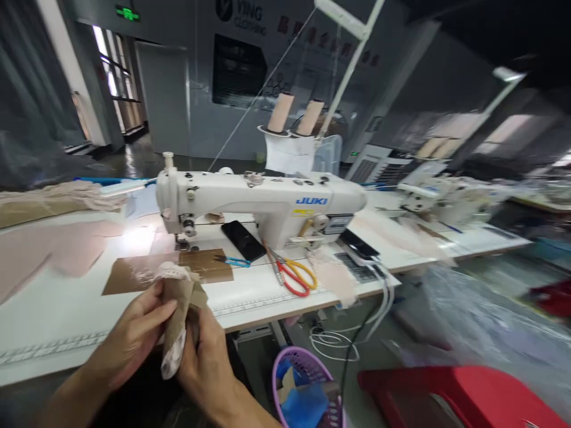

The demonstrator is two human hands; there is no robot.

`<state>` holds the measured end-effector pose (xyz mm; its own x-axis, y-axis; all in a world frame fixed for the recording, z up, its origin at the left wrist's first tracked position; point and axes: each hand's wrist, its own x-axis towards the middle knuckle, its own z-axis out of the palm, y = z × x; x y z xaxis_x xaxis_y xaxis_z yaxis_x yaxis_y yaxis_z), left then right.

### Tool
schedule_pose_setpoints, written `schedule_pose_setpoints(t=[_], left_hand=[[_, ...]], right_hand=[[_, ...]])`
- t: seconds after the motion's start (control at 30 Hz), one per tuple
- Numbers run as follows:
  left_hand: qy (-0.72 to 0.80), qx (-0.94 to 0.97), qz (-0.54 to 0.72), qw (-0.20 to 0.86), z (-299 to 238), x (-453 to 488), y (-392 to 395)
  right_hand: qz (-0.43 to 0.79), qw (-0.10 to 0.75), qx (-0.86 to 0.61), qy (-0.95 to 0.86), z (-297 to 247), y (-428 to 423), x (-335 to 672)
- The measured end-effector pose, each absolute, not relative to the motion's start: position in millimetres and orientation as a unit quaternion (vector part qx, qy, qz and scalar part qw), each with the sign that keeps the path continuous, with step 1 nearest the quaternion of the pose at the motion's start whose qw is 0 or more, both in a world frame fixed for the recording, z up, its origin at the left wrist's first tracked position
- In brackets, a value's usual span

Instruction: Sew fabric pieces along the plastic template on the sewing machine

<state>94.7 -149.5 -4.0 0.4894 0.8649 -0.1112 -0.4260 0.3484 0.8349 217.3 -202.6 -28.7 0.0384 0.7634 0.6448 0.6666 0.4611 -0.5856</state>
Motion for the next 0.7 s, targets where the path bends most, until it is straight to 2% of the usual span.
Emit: schedule_pose_setpoints(t=[0.13, 0.17, 0.2, 0.27, 0.37, 0.5, 0.7], left_hand=[[0.336, 0.406, 0.401, 0.749, -6, 90, -138], [0.351, 0.398, 0.402, 0.746, -6, 89, -136], [0.364, 0.390, 0.399, 0.746, -6, 87, -134], [0.378, 0.377, 0.392, 0.750, -7, 85, -132], [0.378, 0.364, 0.395, 0.754, -11, 85, -130], [0.380, 0.358, 0.386, 0.761, -14, 89, -129], [0.404, 0.366, 0.399, 0.737, -9, 90, -131]], right_hand=[[0.069, 0.370, -0.504, -0.777, -9, -201, 253], [0.055, 0.363, -0.507, -0.780, -9, -196, 270], [0.024, 0.390, -0.526, -0.756, -11, -188, 290], [-0.138, 0.475, -0.598, -0.631, -17, -170, 336], [-0.249, 0.496, -0.672, -0.490, -27, -146, 406], [-0.296, 0.446, -0.701, -0.470, -31, -131, 459], [-0.293, 0.363, -0.721, -0.512, -31, -129, 463]])
